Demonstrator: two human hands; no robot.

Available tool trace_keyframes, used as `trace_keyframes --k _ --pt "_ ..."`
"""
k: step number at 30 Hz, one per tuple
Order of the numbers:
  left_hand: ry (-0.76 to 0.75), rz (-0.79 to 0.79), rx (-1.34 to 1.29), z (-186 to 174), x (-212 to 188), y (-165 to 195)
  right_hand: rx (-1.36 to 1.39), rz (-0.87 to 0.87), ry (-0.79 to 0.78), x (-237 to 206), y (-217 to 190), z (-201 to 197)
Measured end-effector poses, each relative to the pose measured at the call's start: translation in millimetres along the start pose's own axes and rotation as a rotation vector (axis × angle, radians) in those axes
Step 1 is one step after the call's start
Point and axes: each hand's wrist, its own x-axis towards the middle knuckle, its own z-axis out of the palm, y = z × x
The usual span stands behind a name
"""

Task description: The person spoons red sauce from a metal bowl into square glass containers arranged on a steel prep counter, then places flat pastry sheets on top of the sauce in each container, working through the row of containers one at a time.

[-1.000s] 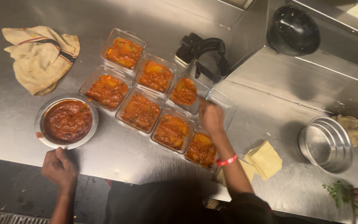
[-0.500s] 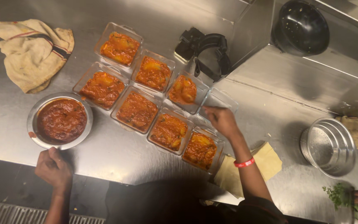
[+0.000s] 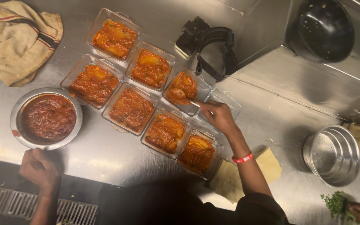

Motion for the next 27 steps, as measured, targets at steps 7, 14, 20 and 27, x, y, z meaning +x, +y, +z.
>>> trace_keyframes --k 7,14,20,27 --pt "-0.006 0.029 -0.006 3 3 3 0.006 0.061 -0.109 23 21 -24" --pt "-0.007 0.020 -0.078 2 5 16 0.176 0.014 -0.304 49 45 -51" --pt "0.014 0.003 -0.038 5 8 18 0.368 0.355 -0.235 35 74 -68" --pt "-0.001 0.005 0.001 -1 7 23 0.348 0.415 -0.412 36 75 -63"
